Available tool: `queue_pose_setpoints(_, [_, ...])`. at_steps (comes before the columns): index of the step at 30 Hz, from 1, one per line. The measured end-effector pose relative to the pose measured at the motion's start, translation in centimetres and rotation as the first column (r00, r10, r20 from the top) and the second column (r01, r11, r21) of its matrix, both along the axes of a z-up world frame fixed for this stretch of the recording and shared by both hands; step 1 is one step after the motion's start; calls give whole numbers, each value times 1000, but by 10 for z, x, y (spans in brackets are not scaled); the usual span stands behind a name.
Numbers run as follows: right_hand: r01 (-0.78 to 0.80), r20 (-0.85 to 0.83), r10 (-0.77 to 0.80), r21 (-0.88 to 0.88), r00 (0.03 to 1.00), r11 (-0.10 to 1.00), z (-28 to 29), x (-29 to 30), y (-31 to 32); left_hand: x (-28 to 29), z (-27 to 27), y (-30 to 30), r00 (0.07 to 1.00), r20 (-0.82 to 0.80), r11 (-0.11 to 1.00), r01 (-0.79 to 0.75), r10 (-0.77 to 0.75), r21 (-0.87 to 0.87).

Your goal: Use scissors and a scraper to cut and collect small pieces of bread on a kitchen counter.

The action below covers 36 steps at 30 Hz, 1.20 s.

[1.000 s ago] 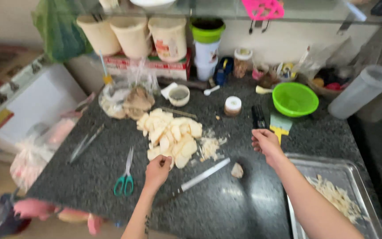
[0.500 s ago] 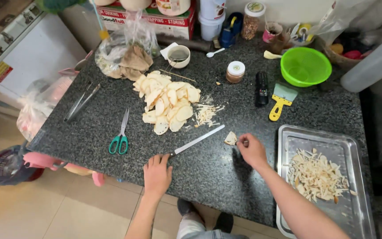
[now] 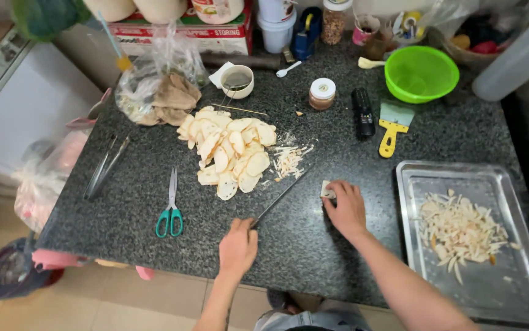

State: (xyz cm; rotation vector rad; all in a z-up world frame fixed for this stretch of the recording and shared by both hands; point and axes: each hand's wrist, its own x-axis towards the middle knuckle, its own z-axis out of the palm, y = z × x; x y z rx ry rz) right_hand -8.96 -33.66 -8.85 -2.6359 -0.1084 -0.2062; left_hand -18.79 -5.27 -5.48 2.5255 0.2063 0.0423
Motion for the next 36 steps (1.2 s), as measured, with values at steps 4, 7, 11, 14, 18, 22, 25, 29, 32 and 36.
queue_pose_setpoints(4, [25,77,-28,32,997,999,-6,1,-1,-3,-18,-1,994,-95,997,56,-51,58])
queue_pose_setpoints(7, [38,-15,-38,32,999,999,-3,-1,0,-7,-19,-6,993,-6,969,118,-119,217])
queue_pose_setpoints(11, [12,23,-14,75,1000,997,-1,-5,-3,-9,-8,-19,991,-47,966,132,-125,223])
queue_pose_setpoints(14, [-6,32,2,116,999,993,7,-3,-2,-10,2,-25,996,-72,993,67,-60,102])
queue_pose_setpoints(18, [-21,17,19,122,1000,992,12,3,0,-19,14,-25,993,-98,996,-68,63,-50])
queue_pose_setpoints(22, [-34,-15,36,107,999,994,-5,8,-8,-26,7,-2,978,28,976,-206,208,-69])
queue_pose_setpoints(25, [21,9,-22,93,1000,995,-23,16,-6,-24,2,31,897,149,906,-396,416,-151])
queue_pose_setpoints(29, [25,-85,-22,33,996,999,-7,17,-4,-27,-13,80,765,289,809,-584,575,-65])
queue_pose_setpoints(32, [12,-251,0,44,968,999,4,20,-6,-31,-32,116,694,321,729,-684,644,15])
queue_pose_setpoints(36, [71,-406,-1,158,914,985,-27,41,-19,-30,-45,148,613,302,624,-778,730,70])
